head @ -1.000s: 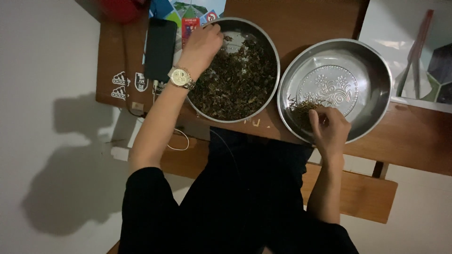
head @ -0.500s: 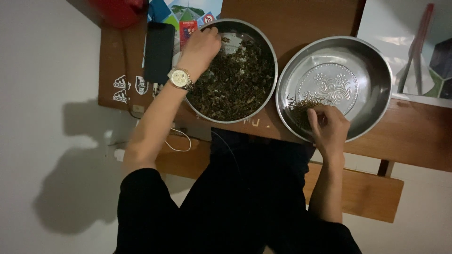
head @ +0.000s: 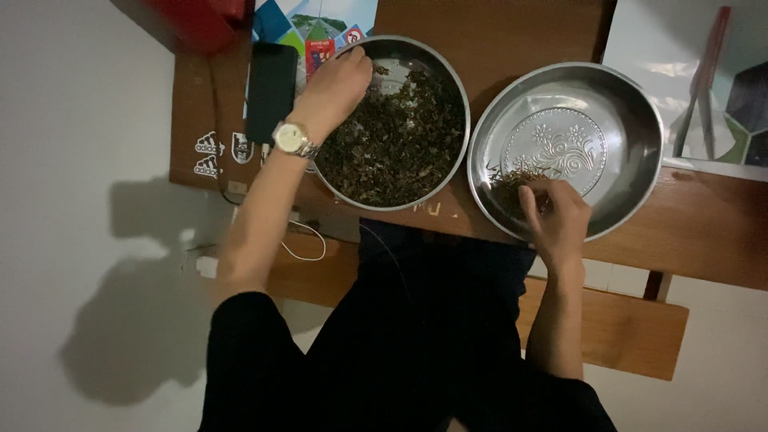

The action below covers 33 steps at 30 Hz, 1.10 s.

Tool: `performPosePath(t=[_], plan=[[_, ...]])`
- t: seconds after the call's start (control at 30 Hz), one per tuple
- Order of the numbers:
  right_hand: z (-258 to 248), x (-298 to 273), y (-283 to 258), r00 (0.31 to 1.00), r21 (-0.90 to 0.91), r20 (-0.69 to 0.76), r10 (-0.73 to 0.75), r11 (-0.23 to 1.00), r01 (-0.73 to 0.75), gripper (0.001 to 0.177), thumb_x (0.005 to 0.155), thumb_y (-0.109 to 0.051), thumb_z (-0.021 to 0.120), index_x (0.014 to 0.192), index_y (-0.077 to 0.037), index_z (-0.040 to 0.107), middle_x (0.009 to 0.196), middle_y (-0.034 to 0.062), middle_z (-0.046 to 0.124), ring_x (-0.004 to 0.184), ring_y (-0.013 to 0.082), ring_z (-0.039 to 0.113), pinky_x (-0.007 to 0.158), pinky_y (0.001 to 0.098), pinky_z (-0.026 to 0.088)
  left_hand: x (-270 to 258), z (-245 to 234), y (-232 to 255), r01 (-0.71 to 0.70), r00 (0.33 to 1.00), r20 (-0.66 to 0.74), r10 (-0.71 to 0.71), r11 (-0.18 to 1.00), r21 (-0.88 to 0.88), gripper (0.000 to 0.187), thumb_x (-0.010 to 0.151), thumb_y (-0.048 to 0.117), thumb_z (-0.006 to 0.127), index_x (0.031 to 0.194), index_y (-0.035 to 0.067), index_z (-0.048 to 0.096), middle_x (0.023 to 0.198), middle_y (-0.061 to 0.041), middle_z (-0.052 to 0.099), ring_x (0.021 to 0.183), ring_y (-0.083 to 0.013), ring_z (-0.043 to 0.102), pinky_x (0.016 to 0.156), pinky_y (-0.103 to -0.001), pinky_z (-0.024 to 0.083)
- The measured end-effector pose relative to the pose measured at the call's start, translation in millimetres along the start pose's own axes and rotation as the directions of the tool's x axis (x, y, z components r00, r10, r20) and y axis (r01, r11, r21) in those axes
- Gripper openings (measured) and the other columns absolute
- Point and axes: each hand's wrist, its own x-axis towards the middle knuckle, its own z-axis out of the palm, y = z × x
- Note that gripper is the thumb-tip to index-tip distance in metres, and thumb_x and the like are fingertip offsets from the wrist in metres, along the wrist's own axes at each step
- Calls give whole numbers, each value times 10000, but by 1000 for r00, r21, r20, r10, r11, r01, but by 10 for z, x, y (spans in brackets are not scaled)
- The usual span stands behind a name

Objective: Sorting dried tea leaves by hand to remove stems and debris into a separate tray.

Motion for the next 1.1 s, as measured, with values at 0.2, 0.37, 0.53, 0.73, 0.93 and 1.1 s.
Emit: performPosePath(t=[0.2, 0.37, 0.53, 0.73, 0.93, 1.1], plan=[[83, -3, 23, 1000, -17, 19, 0, 1000, 0, 197, 1090, -169, 668, 945, -40, 701, 845, 81, 679, 755, 216, 594, 707, 352, 449, -280, -391, 294, 114, 983, -63, -172, 841, -528, 91, 1020, -10, 586, 1009, 35, 508, 997, -109, 505, 709, -210, 520, 596, -353, 423], [210, 33, 15, 1000, 7, 20, -19, 1000, 19, 142, 1059, -186, 718, 970, -75, 725, 824, 104, 693, 745, 289, 638, 697, 392, 501, -421, -228, 532, 115, 968, -85, -236, 718, -686, 58, 1032, 17, 562, 1002, 52, 527, 944, -97, 577, 864, -260, 616, 922, -429, 493], [454, 89, -2, 996, 66, 25, -81, 995, 79, 62, 1003, -192, 768, 976, -142, 744, 778, 86, 698, 708, 321, 673, 731, 416, 532, -534, -192, 1135, -47, 950, -250, -188, 706, -707, 50, 1026, 1, 543, 995, 40, 536, 896, -144, 587, 921, -383, 660, 764, -430, 551], [556, 258, -474, 989, 21, 57, -134, 991, 133, 139, 968, -303, 748, 1041, -191, 709, 810, 49, 680, 798, 306, 693, 726, 430, 545, -681, -575, 1838, -120, 958, -273, -90, 736, -666, 48, 1058, 29, 495, 1025, 62, 487, 921, -90, 519, 931, -312, 682, 802, -367, 591], [714, 250, -504, 988, 107, 25, -152, 983, 149, 137, 954, -252, 751, 1022, -144, 701, 803, 76, 687, 795, 326, 712, 737, 429, 566, -730, -655, 1955, 44, 989, -39, -141, 542, -839, 116, 1071, -21, 449, 1038, 88, 472, 963, -76, 514, 907, -339, 685, 733, -436, 634], [568, 269, -588, 992, 208, 39, -122, 972, 111, 72, 1001, -220, 687, 1015, -152, 706, 787, 48, 688, 769, 284, 713, 736, 381, 582, -686, -618, 2027, 154, 981, 61, -185, 541, -827, 70, 1070, 16, 485, 1086, 84, 484, 1003, -116, 568, 884, -342, 713, 678, -427, 669]])
